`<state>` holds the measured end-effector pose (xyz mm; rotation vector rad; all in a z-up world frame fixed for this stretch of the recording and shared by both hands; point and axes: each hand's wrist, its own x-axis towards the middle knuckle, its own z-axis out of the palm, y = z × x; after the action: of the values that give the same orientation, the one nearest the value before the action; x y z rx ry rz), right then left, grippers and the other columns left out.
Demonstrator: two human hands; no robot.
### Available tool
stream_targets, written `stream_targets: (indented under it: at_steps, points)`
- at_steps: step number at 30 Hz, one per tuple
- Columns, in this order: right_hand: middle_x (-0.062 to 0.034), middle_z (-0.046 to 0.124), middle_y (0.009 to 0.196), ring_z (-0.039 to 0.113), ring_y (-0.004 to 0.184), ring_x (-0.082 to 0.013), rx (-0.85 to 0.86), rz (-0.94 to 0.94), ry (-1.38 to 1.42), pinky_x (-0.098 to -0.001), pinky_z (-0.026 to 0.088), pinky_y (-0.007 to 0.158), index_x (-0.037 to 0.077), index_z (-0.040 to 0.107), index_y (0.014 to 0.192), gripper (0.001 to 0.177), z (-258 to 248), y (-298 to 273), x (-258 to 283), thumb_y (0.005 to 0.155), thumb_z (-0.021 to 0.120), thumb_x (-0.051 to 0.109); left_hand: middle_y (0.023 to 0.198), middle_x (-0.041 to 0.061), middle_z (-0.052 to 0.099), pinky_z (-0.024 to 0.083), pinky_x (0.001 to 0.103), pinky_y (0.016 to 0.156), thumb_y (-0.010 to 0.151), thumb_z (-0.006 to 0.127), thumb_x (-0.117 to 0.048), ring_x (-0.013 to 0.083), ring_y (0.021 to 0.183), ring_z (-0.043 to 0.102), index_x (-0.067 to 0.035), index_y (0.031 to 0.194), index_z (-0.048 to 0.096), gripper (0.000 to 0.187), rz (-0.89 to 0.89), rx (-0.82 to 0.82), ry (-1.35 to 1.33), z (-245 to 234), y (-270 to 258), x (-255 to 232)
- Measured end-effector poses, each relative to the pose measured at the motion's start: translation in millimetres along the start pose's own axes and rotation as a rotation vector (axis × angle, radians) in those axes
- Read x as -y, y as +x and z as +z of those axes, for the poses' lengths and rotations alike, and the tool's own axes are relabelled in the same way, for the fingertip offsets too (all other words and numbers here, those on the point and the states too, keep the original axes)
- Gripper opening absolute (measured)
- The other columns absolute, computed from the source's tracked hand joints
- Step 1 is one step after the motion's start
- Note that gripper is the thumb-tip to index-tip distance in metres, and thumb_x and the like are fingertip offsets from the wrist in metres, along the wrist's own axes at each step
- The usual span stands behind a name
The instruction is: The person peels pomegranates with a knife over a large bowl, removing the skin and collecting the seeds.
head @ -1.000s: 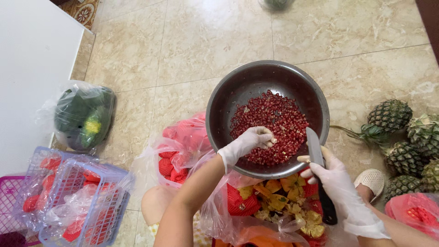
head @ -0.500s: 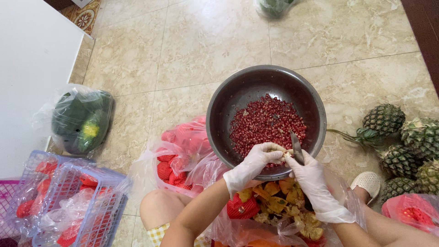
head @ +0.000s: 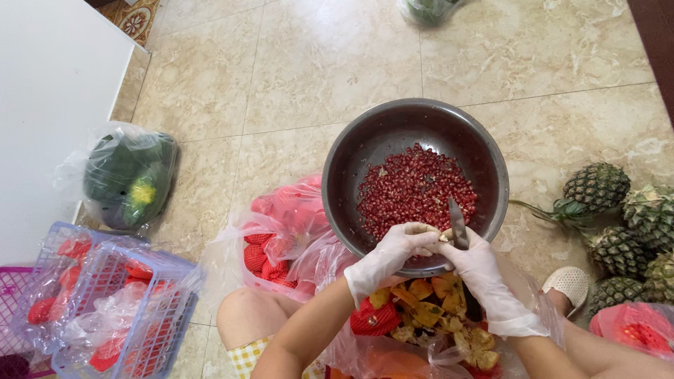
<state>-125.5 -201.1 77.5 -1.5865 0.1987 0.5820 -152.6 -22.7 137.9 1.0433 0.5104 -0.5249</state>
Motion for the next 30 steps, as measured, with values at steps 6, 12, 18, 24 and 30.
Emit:
stream_targets:
  at_steps: [6,12,18,24,30]
  points:
    - [0.0006,0.073,0.080,0.059,0.062,-0.0028,0.006,-0.134,-0.140,-0.0189,0.046,0.054,0.006,0.072,0.098,0.018,2,-3,-4,0.086,0.078,0.018,0.096,0.005,0.070,0.055,0.023,0.080,0.095,0.072,-0.014,0.0095,0.084,0.064,-0.001,0.108,0.069,0.019,0.110,0.000,0.256,-7,7,9]
    - [-0.0009,0.070,0.076,0.057,0.055,-0.0090,0.097,0.033,0.025,-0.0239,0.042,0.047,0.006,0.071,0.105,0.022,-5,-7,10,0.089,0.073,0.021,0.093,0.005,0.072,0.055,0.022,0.077,0.100,0.066,-0.018,0.0095,0.080,0.066,0.001,0.110,0.070,0.022,0.098,0.057,0.057,-21,21,20]
    - [-0.0041,0.068,0.071,0.057,0.054,-0.0110,0.134,0.078,0.013,-0.0259,0.042,0.047,0.003,0.072,0.102,0.022,-8,-7,7,0.092,0.071,0.023,0.092,0.005,0.070,0.054,0.022,0.074,0.100,0.067,-0.016,0.0094,0.078,0.064,0.001,0.111,0.071,0.020,0.068,0.032,0.050,-21,24,26]
    - [-0.0067,0.069,0.071,0.053,0.052,-0.0118,0.127,0.137,0.060,-0.0260,0.041,0.049,-0.001,0.073,0.099,0.027,-14,2,-3,0.099,0.063,0.024,0.092,0.002,0.070,0.052,0.022,0.073,0.100,0.069,-0.019,0.0085,0.079,0.060,-0.002,0.110,0.071,0.020,0.053,-0.055,0.101,-17,17,22]
    - [-0.0097,0.069,0.080,0.058,0.055,-0.0126,-0.084,0.159,-0.088,-0.0280,0.045,0.047,0.000,0.062,0.122,0.036,-22,7,-3,0.097,0.066,0.024,0.095,0.003,0.071,0.056,0.024,0.081,0.097,0.067,-0.017,0.0105,0.084,0.065,-0.006,0.105,0.070,0.014,0.153,-0.068,0.283,-21,-15,45]
